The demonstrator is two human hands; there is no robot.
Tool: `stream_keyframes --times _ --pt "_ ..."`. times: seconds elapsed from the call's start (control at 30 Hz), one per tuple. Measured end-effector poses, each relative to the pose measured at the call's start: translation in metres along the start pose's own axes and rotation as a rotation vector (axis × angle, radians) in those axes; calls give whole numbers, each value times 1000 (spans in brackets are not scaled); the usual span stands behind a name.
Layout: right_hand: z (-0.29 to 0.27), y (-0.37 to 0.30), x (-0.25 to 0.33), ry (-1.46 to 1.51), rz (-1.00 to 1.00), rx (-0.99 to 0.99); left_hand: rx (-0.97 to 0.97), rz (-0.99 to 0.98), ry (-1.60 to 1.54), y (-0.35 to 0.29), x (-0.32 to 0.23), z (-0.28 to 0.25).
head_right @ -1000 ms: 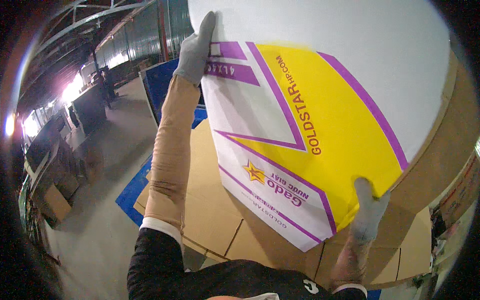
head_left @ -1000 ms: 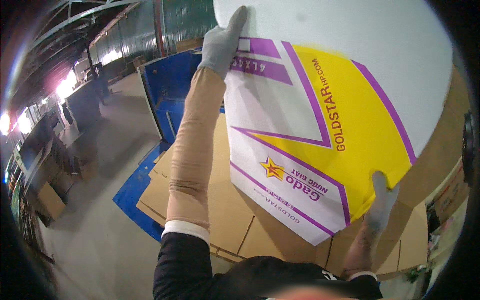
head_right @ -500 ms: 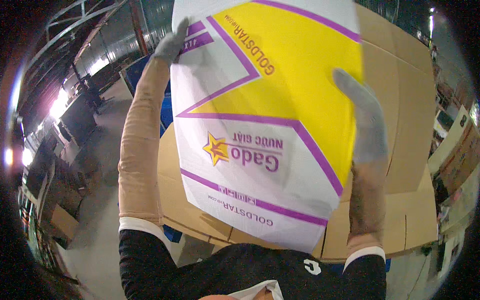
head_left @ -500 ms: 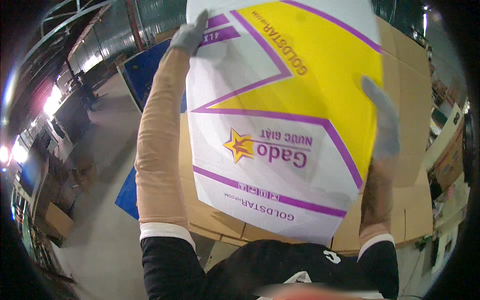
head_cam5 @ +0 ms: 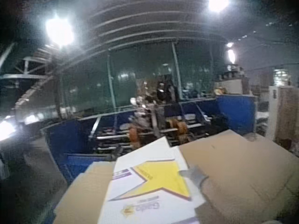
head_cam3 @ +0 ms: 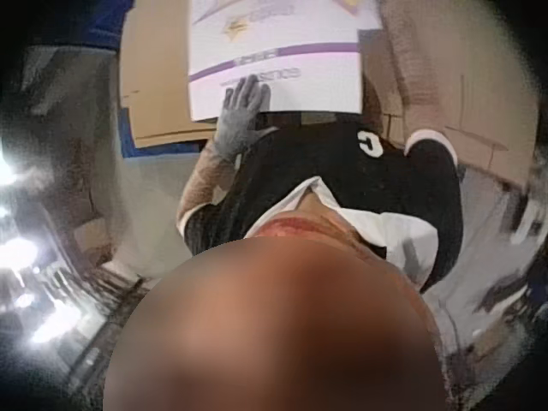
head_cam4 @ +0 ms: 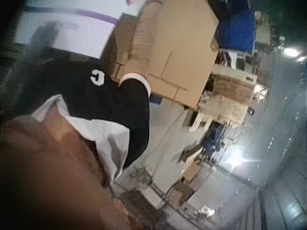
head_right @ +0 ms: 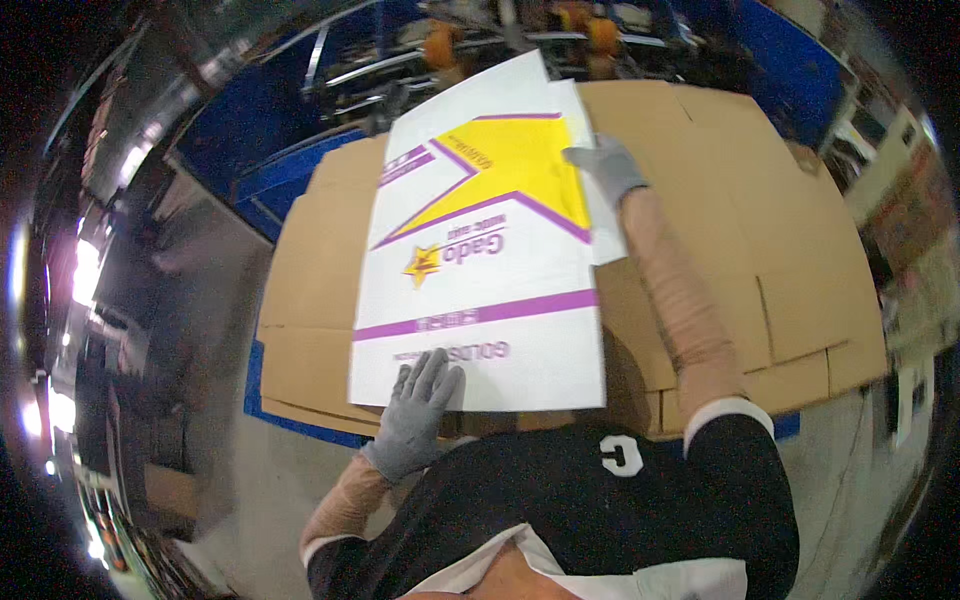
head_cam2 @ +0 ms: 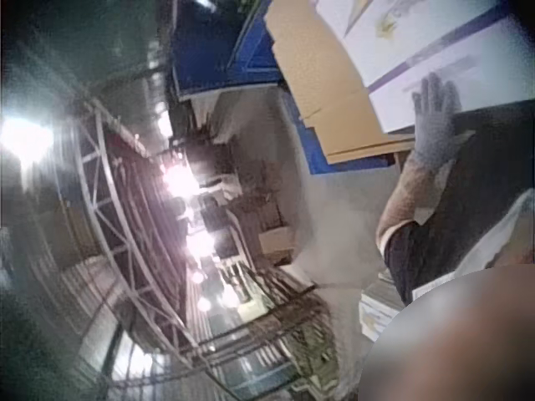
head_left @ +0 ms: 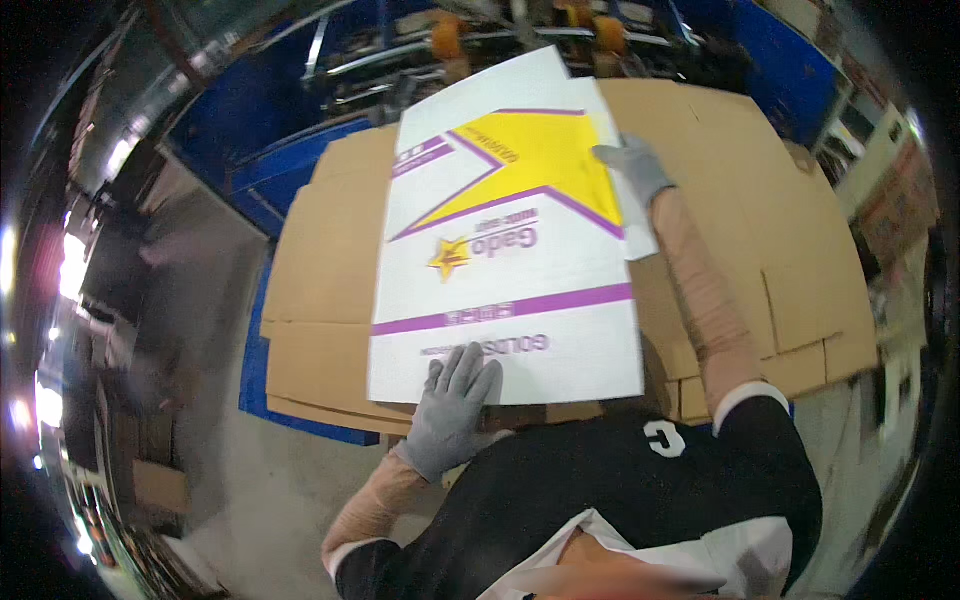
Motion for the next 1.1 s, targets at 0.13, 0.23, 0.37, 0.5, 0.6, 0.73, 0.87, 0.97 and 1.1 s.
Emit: stream_keyframes --times 0.13,0.23,0.37,0.5,0.6,0.73,0.87,0.97,1.1 --pt "13 -35 -32 -229 -17 -290 -198 -78 35 -11 2 13" --pt "-14 -70 -29 -318 -99 -326 -270 138 260 -14 -6 22" --pt "-76 -106 -60 -284 -46 -321 -304 -21 258 -1 3 31" --pt "-174 -176 -132 -718 233 -943 -413 -67 226 6 19 35" --pt "-234 -281 -218 -719 745 -1203 -416 -94 233 -8 42 39" --pt "-278 -352 -311 17 518 -1350 -687 -144 214 -28 71 36" --pt "-290 -387 -376 517 627 -1326 -794 -255 54 -38 93 32" --pt "-293 -385 -374 484 368 -1056 -868 -344 -103 -63 105 22" --pt "-287 -385 -358 463 464 -1128 -1043 -419 -219 -115 137 2"
Point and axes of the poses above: each hand's wrist, its own y-axis towards the middle knuckle, its own z-axis out of the palm, x = y × z, the point moved 5 cm from there along y, towards the middle knuckle, and after that the axes turned 12 degrees about z, right-handed, at the moved point
